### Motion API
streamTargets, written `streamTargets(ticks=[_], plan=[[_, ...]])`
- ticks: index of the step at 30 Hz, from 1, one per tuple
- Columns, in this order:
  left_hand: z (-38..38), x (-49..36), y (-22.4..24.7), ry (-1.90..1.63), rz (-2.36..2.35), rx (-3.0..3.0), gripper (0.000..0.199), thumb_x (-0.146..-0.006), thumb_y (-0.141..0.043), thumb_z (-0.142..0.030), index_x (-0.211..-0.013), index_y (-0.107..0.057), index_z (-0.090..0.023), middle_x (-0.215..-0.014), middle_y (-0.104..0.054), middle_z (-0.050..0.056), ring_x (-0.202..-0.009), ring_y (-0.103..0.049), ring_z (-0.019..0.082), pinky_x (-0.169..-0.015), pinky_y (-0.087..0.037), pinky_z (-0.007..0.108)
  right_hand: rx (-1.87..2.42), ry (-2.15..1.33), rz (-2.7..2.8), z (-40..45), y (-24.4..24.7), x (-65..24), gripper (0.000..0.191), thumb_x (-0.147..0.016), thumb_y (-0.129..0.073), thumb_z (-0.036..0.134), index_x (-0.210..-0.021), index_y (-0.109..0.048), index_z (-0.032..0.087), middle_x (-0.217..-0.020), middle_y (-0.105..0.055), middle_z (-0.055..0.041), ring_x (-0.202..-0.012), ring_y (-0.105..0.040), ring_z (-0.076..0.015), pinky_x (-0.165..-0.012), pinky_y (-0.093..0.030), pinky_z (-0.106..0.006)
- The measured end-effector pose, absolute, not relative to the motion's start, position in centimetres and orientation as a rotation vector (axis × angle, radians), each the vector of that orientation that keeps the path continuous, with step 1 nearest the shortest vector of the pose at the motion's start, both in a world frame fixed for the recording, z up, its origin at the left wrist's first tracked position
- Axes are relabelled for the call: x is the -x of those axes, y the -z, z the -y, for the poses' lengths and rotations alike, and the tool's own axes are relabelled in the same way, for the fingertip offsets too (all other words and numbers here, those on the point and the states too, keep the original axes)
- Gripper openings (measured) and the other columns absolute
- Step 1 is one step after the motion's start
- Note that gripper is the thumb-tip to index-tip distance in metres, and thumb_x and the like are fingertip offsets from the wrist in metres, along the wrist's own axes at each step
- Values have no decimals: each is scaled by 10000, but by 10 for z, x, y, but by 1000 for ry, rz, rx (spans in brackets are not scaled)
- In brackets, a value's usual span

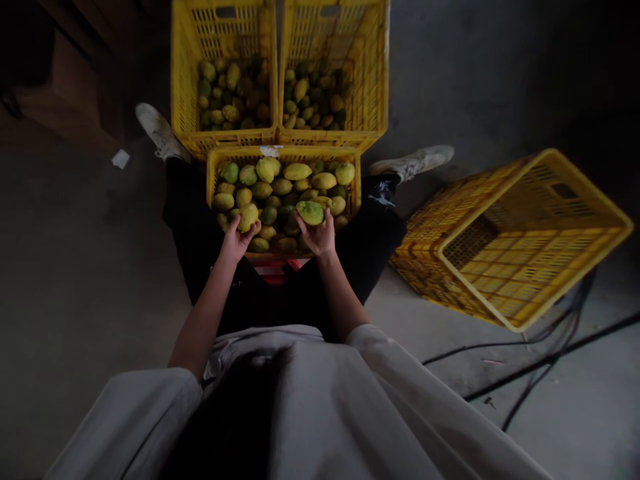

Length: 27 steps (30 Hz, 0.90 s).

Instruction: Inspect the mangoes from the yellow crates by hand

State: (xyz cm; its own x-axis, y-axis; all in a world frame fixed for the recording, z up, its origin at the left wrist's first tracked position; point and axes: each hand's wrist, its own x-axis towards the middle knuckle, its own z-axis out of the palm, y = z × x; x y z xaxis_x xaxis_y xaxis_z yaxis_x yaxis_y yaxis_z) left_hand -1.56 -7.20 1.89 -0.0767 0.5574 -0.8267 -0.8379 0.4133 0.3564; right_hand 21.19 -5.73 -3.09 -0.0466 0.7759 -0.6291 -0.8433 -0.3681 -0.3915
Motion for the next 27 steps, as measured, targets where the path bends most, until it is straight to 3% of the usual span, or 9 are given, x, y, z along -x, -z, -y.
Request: streamTargets(ticks=[5, 14, 17, 22, 27], plan=[[74, 18, -22, -1206, -1144, 313, 297, -1057, -523, -329, -1238, -708, -183, -993, -776, 96, -986, -811, 256, -656, -634, 253, 900, -1783, -215, 58, 35, -217, 355, -1035, -561, 535, -1183, -728, 258, -1051, -842, -60, -1048, -806, -224, -711, -677, -272], [75, 23, -19, -1236, -1081, 245, 272, -1009, -494, -332, -1060, -737, -223, -996, -767, 115, -1048, -761, 272, -593, -527, 244, 834, -1873, -85, 59, 42, -219, 400, -1003, -612, 638, -1018, -728, 255, -849, -762, -20, -664, -625, -157, -519, -507, -236], [77, 24, -17, -1256, -1064, 211, 296, -985, -506, -346, -1121, -745, -237, -992, -769, 113, -1003, -730, 274, -612, -509, 284, 841, -1865, -38, 58, 42, -220, 379, -1011, -609, 640, -1060, -744, 289, -807, -729, 8, -634, -578, -152, -510, -478, -241], [77, 23, -22, -1232, -1048, 279, 331, -1043, -427, -340, -1035, -715, -177, -995, -765, 139, -892, -681, 237, -604, -470, 279, 884, -1839, -43, 57, 40, -218, 367, -1024, -604, 616, -1023, -746, 278, -988, -801, -27, -661, -584, -149, -489, -451, -244], [75, 21, -24, -1284, -1097, 260, 218, -1033, -527, -297, -1087, -723, -219, -1055, -748, 86, -958, -699, 214, -742, -566, 286, 939, -1796, -79, 58, 38, -215, 278, -1022, -633, 518, -986, -713, 254, -949, -794, -30, -740, -664, -166, -541, -484, -242]])
